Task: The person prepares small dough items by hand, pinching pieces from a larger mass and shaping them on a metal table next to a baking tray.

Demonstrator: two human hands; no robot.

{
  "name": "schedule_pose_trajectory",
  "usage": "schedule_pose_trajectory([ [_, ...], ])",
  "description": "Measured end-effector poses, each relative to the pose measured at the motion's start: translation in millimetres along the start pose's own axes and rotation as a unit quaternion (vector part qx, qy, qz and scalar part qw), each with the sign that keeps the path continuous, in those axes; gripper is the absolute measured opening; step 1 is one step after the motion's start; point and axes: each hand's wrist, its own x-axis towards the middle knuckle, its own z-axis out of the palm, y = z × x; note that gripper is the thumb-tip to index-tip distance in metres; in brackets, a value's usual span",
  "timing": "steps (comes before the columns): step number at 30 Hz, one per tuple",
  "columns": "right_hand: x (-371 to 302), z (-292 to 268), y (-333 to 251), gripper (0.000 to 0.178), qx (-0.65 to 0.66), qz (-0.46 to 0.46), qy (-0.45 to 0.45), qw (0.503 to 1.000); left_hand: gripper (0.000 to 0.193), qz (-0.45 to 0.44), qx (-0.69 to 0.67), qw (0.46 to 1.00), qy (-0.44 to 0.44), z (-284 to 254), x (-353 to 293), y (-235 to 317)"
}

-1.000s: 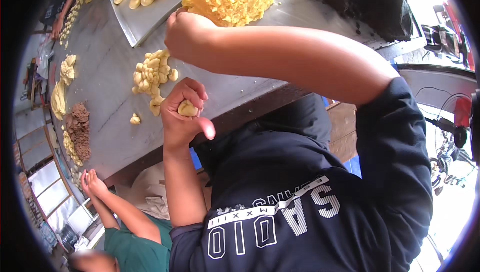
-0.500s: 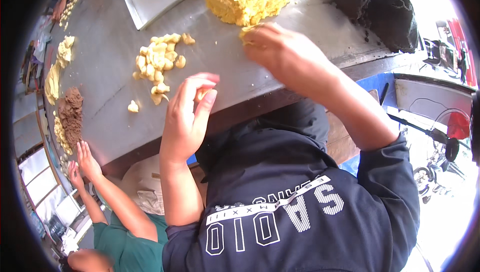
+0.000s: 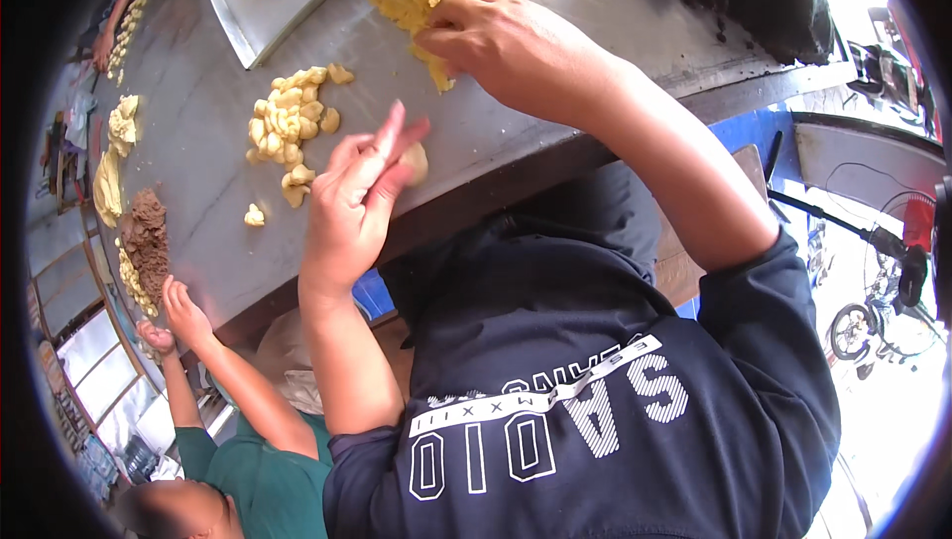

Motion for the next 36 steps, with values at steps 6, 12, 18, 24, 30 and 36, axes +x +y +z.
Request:
schedule_pose_trajectory([
  [6,27,3,-3,0.008,-0.047,-0.094,-0.048,0.993,0.063,-0.111,-0.162,0.980,0.037,5,-9,-7],
  [12,-2,-21,-12,0.031,0.093,-0.010,-0.125,0.988,0.057,-0.099,-0.160,0.979,0.081,15,-34,-14],
  [18,-31,-22,-43,0.023,0.089,0.079,0.016,0.993,0.056,0.039,0.177,0.975,0.132,31,-34,11],
  [24,-25,11,-44,0.020,-0.015,0.129,0.083,0.988,0.075,-0.101,-0.092,0.985,0.104,34,-35,25],
  [30,2,6,-38,0.008,0.007,-0.022,-0.005,1.000,0.067,-0.049,-0.055,0.996,0.051,3,-24,-4],
  [36,-25,-26,-36,0.016,0.156,0.066,-0.020,0.985,0.051,-0.115,-0.134,0.980,0.087,14,-32,-13],
])
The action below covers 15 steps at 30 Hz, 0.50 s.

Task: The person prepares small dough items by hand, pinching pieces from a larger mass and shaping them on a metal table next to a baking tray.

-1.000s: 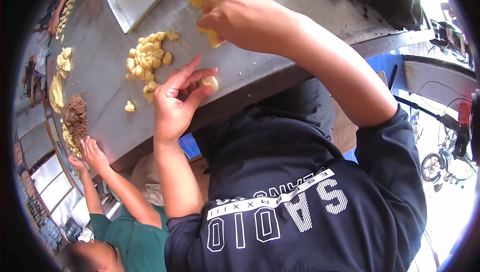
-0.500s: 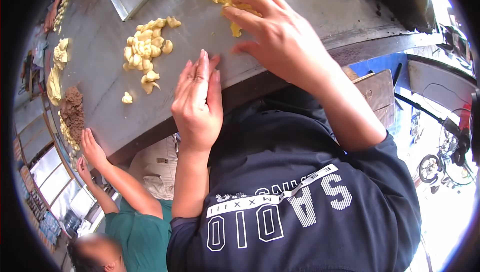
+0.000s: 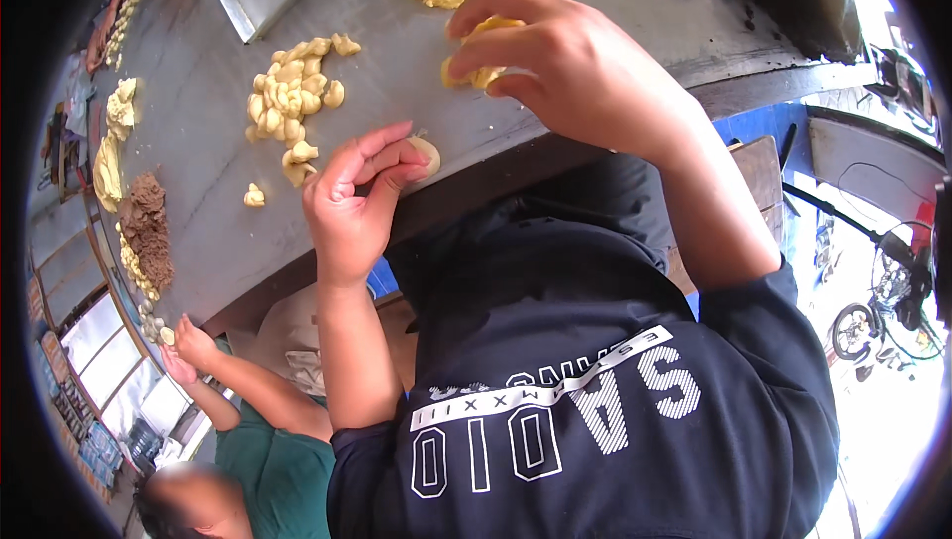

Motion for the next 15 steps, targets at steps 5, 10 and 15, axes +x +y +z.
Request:
schedule_pose_trajectory([
  [5,-10,20,-6,0.024,-0.093,0.048,0.100,0.989,0.056,0.089,0.104,0.990,0.035,13,-14,6],
  [10,-2,31,-8,0.017,-0.066,0.009,-0.007,0.998,0.058,0.129,0.258,0.949,0.129,43,-12,16],
  [15,-33,11,9,0.018,-0.042,-0.066,0.002,0.997,0.046,0.120,0.002,0.983,0.135,36,-15,17],
])
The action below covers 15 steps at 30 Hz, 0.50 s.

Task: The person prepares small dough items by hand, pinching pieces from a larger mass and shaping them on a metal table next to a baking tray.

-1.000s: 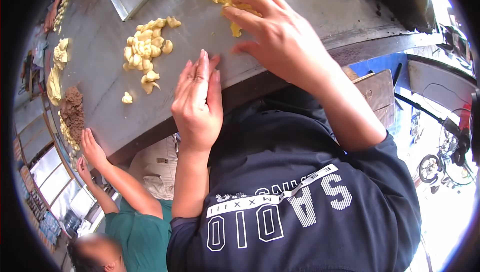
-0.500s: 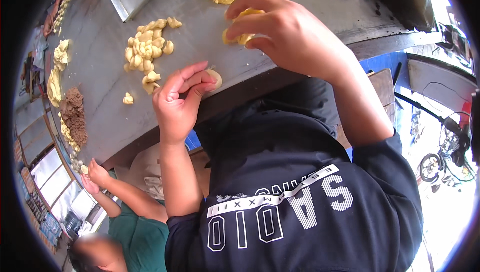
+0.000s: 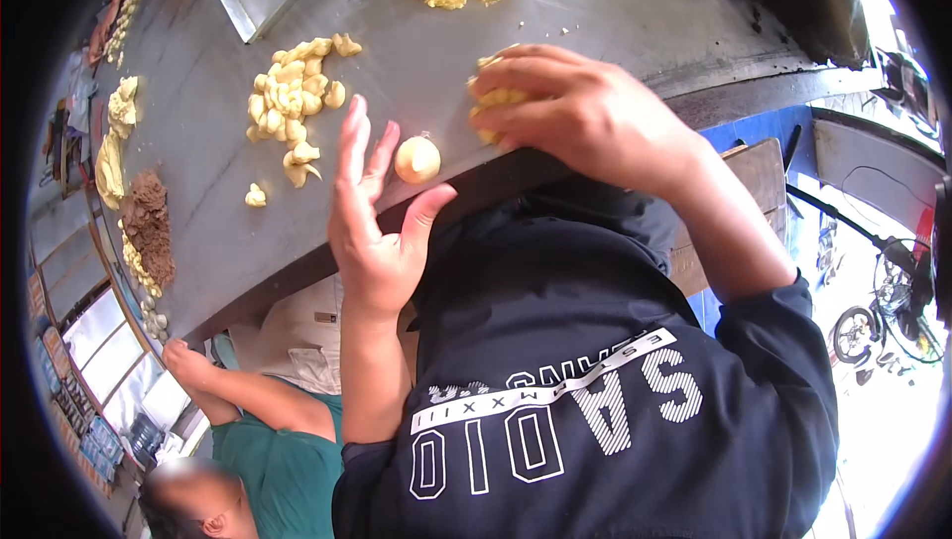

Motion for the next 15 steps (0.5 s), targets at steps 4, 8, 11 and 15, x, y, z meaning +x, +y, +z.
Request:
schedule_pose_trajectory([
  [4,-4,-10,13,0.019,-0.094,0.038,0.021,0.995,0.012,0.141,0.245,0.957,-0.060,-13,-3,-14],
  [8,15,-3,16,0.014,-0.117,-0.065,0.050,0.990,0.010,0.096,0.330,0.937,-0.068,-7,12,4],
  [11,7,-15,8,0.029,-0.181,0.109,-0.005,0.977,0.012,-0.072,0.215,0.964,-0.139,-21,26,7],
  [15,3,-14,1,0.025,-0.138,0.032,0.029,0.990,0.012,-0.161,0.188,0.949,-0.198,-20,70,26],
])
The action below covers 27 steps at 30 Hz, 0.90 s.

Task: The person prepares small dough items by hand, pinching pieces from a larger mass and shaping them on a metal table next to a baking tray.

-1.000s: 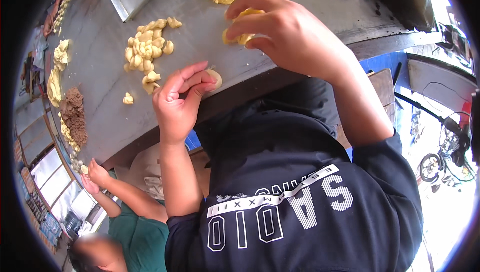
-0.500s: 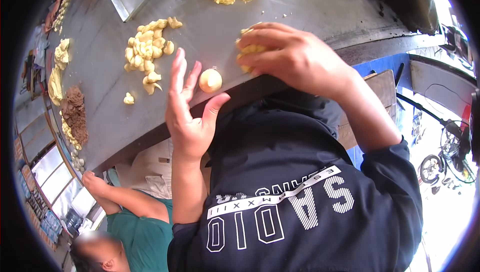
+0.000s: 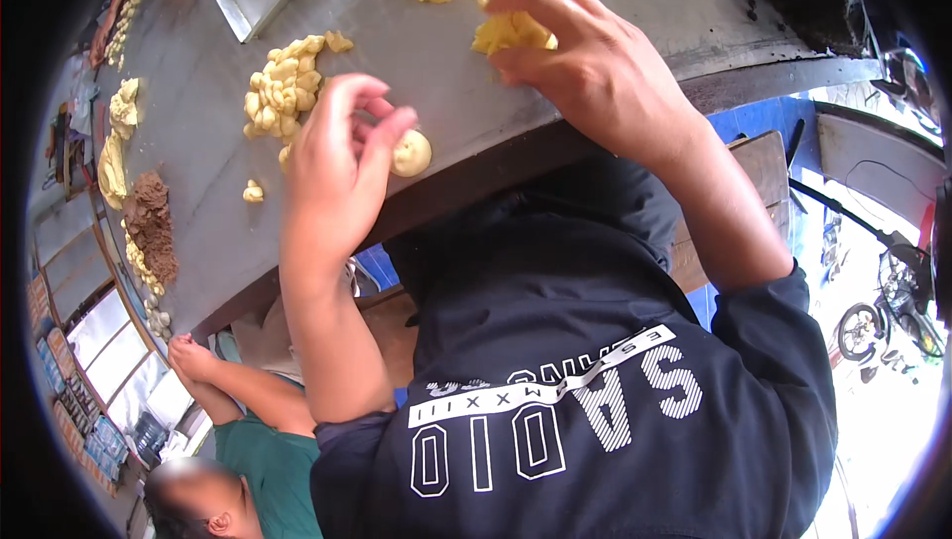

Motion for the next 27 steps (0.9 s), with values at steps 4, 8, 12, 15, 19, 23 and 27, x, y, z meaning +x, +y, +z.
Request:
schedule_pose_trajectory([
  [4,6,-9,5,0.020,-0.061,0.052,0.004,0.997,0.018,0.193,0.447,0.871,0.061,27,16,-1],
  [8,14,10,1,0.012,-0.082,0.056,0.027,0.995,0.024,0.095,0.296,0.950,0.038,21,16,0],
  [12,17,-6,-2,0.010,-0.064,0.055,-0.045,0.995,0.018,0.201,0.352,0.905,0.129,35,0,-9],
  [15,9,-18,10,0.019,0.044,0.037,-0.044,0.997,0.013,0.181,0.221,0.943,0.170,23,-11,-27],
  [19,-7,-3,9,0.017,0.121,0.036,0.002,0.992,0.022,0.171,-0.070,0.982,0.044,4,-24,-55],
  [23,-5,7,-7,0.025,-0.005,0.106,0.053,0.993,0.051,0.129,-0.383,0.886,0.227,-9,32,-45],
  [27,-7,5,-11,0.031,-0.003,0.130,0.043,0.991,0.043,0.155,0.057,0.945,0.283,-28,58,-48],
])
